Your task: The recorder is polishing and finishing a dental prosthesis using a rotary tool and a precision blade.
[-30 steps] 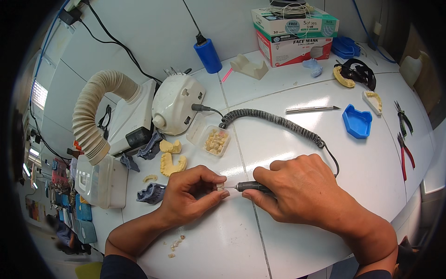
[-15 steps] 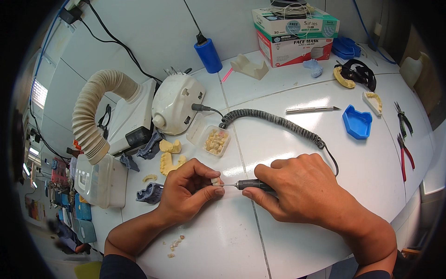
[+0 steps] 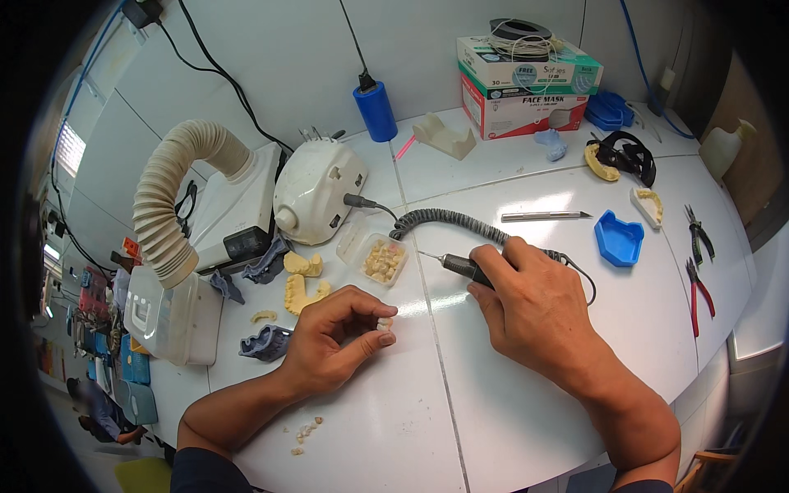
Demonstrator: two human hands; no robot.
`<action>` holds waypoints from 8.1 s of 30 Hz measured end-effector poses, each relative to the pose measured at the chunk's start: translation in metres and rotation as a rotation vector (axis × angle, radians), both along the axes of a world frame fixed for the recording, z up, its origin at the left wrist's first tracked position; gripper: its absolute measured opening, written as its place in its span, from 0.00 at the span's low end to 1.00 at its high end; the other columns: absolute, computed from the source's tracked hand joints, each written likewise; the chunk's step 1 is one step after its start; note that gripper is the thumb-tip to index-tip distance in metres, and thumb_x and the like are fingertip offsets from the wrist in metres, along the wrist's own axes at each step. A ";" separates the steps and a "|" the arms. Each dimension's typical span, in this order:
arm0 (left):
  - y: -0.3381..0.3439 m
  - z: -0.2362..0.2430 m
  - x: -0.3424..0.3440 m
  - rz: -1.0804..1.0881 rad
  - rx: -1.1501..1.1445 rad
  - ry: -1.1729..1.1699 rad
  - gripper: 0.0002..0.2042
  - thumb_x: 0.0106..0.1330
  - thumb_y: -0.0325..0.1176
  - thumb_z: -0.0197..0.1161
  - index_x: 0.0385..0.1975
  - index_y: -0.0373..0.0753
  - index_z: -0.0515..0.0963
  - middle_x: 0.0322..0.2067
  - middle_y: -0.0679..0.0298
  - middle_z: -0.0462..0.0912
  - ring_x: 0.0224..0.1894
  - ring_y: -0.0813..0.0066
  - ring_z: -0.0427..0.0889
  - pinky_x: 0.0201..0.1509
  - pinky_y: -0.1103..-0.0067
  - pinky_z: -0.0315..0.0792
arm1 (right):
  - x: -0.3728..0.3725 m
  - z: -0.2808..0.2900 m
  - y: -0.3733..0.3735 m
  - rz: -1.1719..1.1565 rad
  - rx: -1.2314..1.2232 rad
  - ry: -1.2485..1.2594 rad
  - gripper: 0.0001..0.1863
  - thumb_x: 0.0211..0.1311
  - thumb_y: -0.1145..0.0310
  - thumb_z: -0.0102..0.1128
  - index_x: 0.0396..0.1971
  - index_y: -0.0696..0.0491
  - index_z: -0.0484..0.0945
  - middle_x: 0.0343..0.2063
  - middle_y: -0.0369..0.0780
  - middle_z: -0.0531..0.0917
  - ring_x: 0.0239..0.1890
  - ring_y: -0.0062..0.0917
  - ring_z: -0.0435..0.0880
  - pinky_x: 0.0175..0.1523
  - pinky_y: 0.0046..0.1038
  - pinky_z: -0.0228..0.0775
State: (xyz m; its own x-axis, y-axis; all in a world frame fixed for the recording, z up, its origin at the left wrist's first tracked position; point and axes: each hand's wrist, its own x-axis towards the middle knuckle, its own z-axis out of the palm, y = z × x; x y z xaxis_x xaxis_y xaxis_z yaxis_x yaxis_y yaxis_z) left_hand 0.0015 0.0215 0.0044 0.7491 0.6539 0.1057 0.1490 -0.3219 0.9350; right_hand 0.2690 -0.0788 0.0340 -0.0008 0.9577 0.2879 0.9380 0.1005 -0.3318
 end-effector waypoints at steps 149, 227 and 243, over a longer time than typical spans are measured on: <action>-0.002 0.003 0.010 0.018 0.371 0.195 0.16 0.58 0.29 0.84 0.44 0.37 0.87 0.38 0.59 0.81 0.38 0.64 0.83 0.39 0.73 0.77 | -0.016 -0.022 0.001 0.319 -0.012 0.689 0.07 0.62 0.78 0.76 0.39 0.59 0.88 0.29 0.42 0.88 0.26 0.28 0.87 0.29 0.26 0.76; -0.004 -0.003 0.011 0.002 0.447 0.140 0.09 0.61 0.24 0.76 0.40 0.38 0.88 0.34 0.61 0.79 0.37 0.64 0.78 0.39 0.69 0.71 | -0.029 -0.027 -0.003 0.521 0.169 0.356 0.12 0.55 0.84 0.72 0.40 0.61 0.84 0.29 0.43 0.85 0.26 0.29 0.87 0.28 0.28 0.80; -0.004 -0.001 0.012 0.003 0.455 0.159 0.08 0.61 0.24 0.76 0.39 0.39 0.88 0.34 0.63 0.80 0.36 0.64 0.77 0.39 0.69 0.70 | -0.028 -0.026 -0.002 0.509 0.142 0.419 0.12 0.57 0.85 0.73 0.41 0.62 0.84 0.29 0.43 0.86 0.28 0.29 0.88 0.31 0.28 0.80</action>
State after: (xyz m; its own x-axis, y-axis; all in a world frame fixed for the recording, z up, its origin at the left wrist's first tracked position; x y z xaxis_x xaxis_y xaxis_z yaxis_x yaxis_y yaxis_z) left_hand 0.0134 0.0172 0.0030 0.7774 0.5701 0.2659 0.2802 -0.6922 0.6651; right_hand 0.2405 -0.0805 0.0082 -0.3024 0.8205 0.4851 0.5571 0.5651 -0.6085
